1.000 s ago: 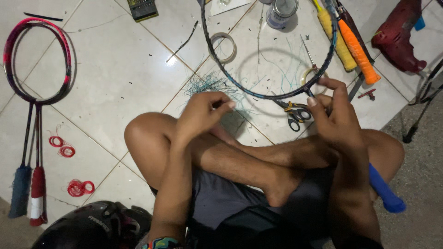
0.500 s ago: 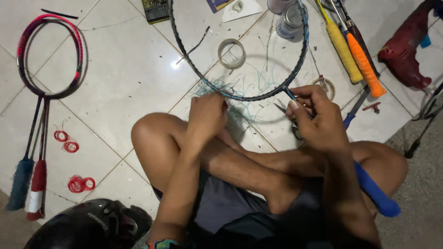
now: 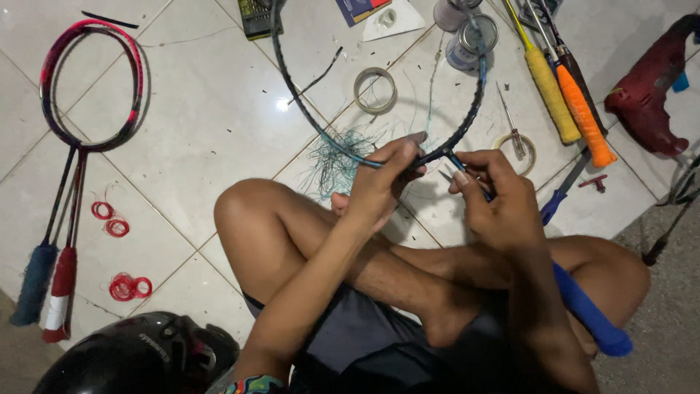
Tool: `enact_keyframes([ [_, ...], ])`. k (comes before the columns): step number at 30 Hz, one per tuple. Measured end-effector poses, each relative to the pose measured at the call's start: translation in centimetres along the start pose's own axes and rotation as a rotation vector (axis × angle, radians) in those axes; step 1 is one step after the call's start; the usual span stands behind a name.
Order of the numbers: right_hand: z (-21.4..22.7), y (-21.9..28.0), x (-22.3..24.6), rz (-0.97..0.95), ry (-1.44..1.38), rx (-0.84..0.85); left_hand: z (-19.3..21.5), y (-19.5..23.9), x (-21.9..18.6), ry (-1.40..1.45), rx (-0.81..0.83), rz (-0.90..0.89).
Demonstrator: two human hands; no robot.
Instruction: The person sits on the floor and uses pliers to cut and pull out the old strings from a badminton racket frame. They systematically remove the remaining string pieces and debris from the frame holes.
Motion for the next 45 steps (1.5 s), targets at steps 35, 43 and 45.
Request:
enact_keyframes([
  [35,0.9,0.1,0.0,0.002,0.104,-0.081,-2.9,2.9,0.8,-0.132,0.057,0.148],
  [43,0.4,0.4,0.0,0.032,0.108,-0.112,-1.0,1.6,3.9,-0.086,-0.006,0.087],
  [45,0.2,0.5,-0.2,0.069,0.108,-0.093,-0.9,1.9,2.5,-0.15,-0.028,0.118],
])
Point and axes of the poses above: each hand's wrist, its own y-axis away from the middle knuckle, its own z-axis out of the back of the hand, x = y × z, the point moved 8 cm from there along -y, towards the middle knuckle, and after that the axes turned 5 degrees about -x, right-handed, at the moved point
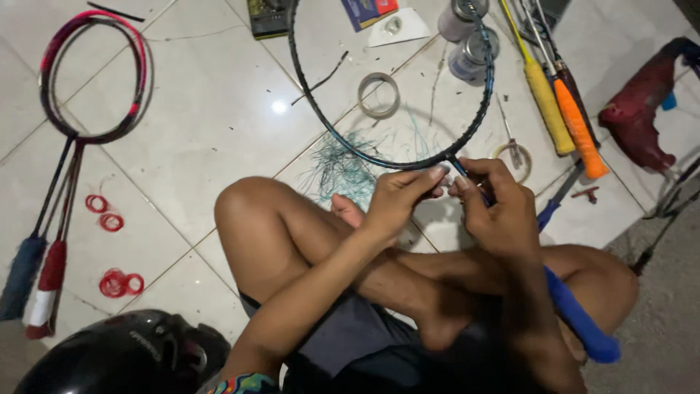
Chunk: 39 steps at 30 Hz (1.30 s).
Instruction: The person sits on the floor and uses pliers to cut and pull out the old strings from a badminton racket frame. They systematically remove the remaining string pieces and debris from the frame holes.
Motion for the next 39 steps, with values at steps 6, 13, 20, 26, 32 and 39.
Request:
enact_keyframes([
  [6,1.9,-0.9,0.2,0.055,-0.031,-0.059,0.3,0.4,-5.9,-0.981,0.267,-0.543],
  [13,4.2,-1.2,-1.4,0.045,-0.143,-0.078,8.7,-1.9,-9.7,-1.742,0.016,-0.139],
  [20,5.9,-1.0,-3.7,-0.023,0.194,0.026,12.8,-4.0,-7.9,-1.969,-0.125,-0.092],
  [26,6.8,-0.3,-5.1,0.107,0.2,0.006,7.5,0.3,-17.1,-0.901,-0.243,-0.35],
  [32,6.9,-0.2,-6.4,0.071,0.17,-0.005,5.6,1.7,-17.1,-0.252,-0.009,-0.405],
  [39,6.9,-0.7,-7.6,0.051,0.198,0.073,5.5,1.6,-16.4,-0.369,-0.055,-0.493],
])
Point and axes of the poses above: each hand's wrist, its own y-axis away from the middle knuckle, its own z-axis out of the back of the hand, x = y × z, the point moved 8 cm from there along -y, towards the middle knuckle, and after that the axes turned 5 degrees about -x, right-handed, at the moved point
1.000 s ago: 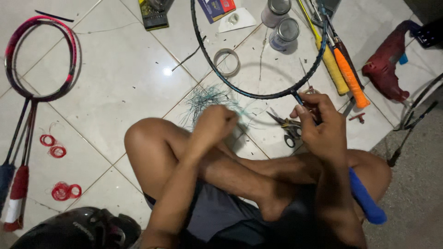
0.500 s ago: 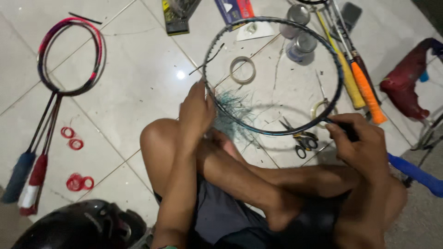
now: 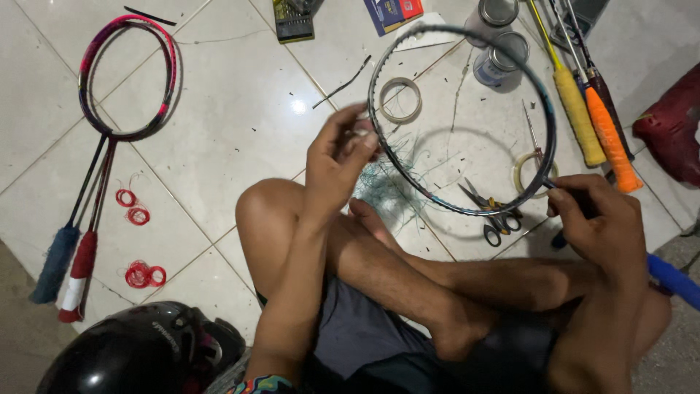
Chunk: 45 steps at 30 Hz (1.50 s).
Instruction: The person sits on the floor and uses pliers to cut and pull out the old strings from a badminton racket frame. They systematically remove the remaining string pieces and debris from the frame holes.
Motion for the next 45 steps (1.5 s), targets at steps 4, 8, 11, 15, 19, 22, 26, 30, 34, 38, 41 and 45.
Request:
enact_keyframes([
  [4,-0.7,-0.2,-4.5,-0.187,-0.008,0.129,-1.3,1.4,-4.6,-0.527,0.043,-0.489],
  [8,-1.5,0.0,-6.8,-0.244,-0.028,0.26,-3.8,2.7,-6.5,-0.6,0.269,-0.744],
  [11,-1.9,-0.4,-6.8,-0.271,-0.023,0.321,-4.8,3.8,-7.5,-0.538,0.377,-0.82],
  [15,-1.1,-1.2,-5.9,-0.228,0.091,0.313,-5.1,4.5,-7.0,-0.48,0.549,-0.811],
  [19,-0.3,-2.6,-1.4,0.274,0.256,-0.06,-5.0,4.2,-6.0,-0.452,0.464,-0.66],
  [22,0.7,-2.9,2.3,0.337,0.37,-0.322,-3.5,3.3,-4.0,-0.374,0.326,-0.47],
  [26,2.8,-2.6,3.4,0.396,0.19,-0.584,-0.9,2.6,-2.8,-0.322,0.009,-0.208],
  [30,-1.3,-2.9,-6.8,0.05,0.084,-0.342,-1.7,3.1,-2.0,-0.249,-0.002,-0.158],
  [34,-5.1,-1.5,-6.4,-0.219,0.159,0.019,-2.2,4.2,2.3,-0.098,0.052,-0.094],
  [38,-9.7,-0.8,-4.9,-0.347,0.253,0.387,-3.6,5.8,3.2,0.163,0.06,-0.069],
  [41,-12.1,0.0,-6.9,-0.319,0.362,0.439,-4.6,6.9,3.4,0.32,0.1,-0.021],
  [45,-13.6,0.3,-9.2,-0.337,0.465,0.498,-6.3,8.1,2.2,0.389,0.308,-0.046],
])
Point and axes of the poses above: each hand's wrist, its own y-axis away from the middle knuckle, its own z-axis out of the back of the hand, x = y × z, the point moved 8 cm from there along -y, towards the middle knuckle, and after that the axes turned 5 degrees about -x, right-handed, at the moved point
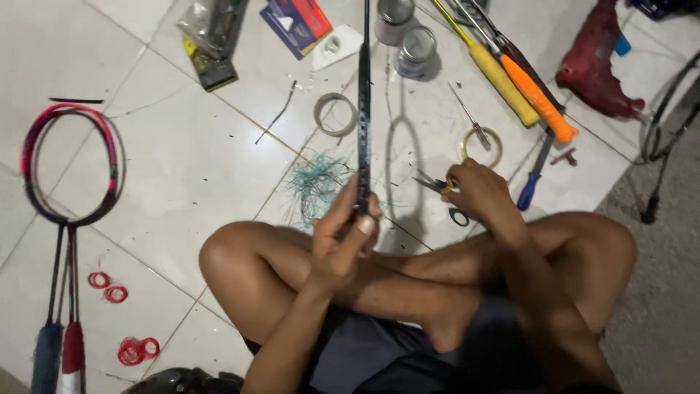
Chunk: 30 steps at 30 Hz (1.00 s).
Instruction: The person sits on the floor and uses pliers to cut and pull out the old strings from a badminton racket frame. They systematically remove the remaining string pieces and debris from the frame holes.
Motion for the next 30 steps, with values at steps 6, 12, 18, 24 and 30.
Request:
enact_keyframes([
  [6,0.8,0.2,-1.0,-0.113,-0.094,0.026,-2.8,-0.9,-0.9,-0.035,0.183,-0.08],
  [12,3.2,0.8,-2.1,-0.122,-0.17,-0.024,-3.1,-0.9,0.4,0.059,0.147,-0.066],
  [18,5.6,1.8,-2.2,-0.038,-0.433,-0.21,-3.2,-0.6,1.9,0.15,0.124,-0.02],
  [24,5.7,2.1,-3.3,-0.193,-0.954,-0.252,-3.3,0.7,2.1,0.023,0.131,0.214],
  [30,10.4,5.3,3.2,0.198,-0.993,-0.171,-3.3,0.6,0.2,-0.214,0.208,0.253],
])
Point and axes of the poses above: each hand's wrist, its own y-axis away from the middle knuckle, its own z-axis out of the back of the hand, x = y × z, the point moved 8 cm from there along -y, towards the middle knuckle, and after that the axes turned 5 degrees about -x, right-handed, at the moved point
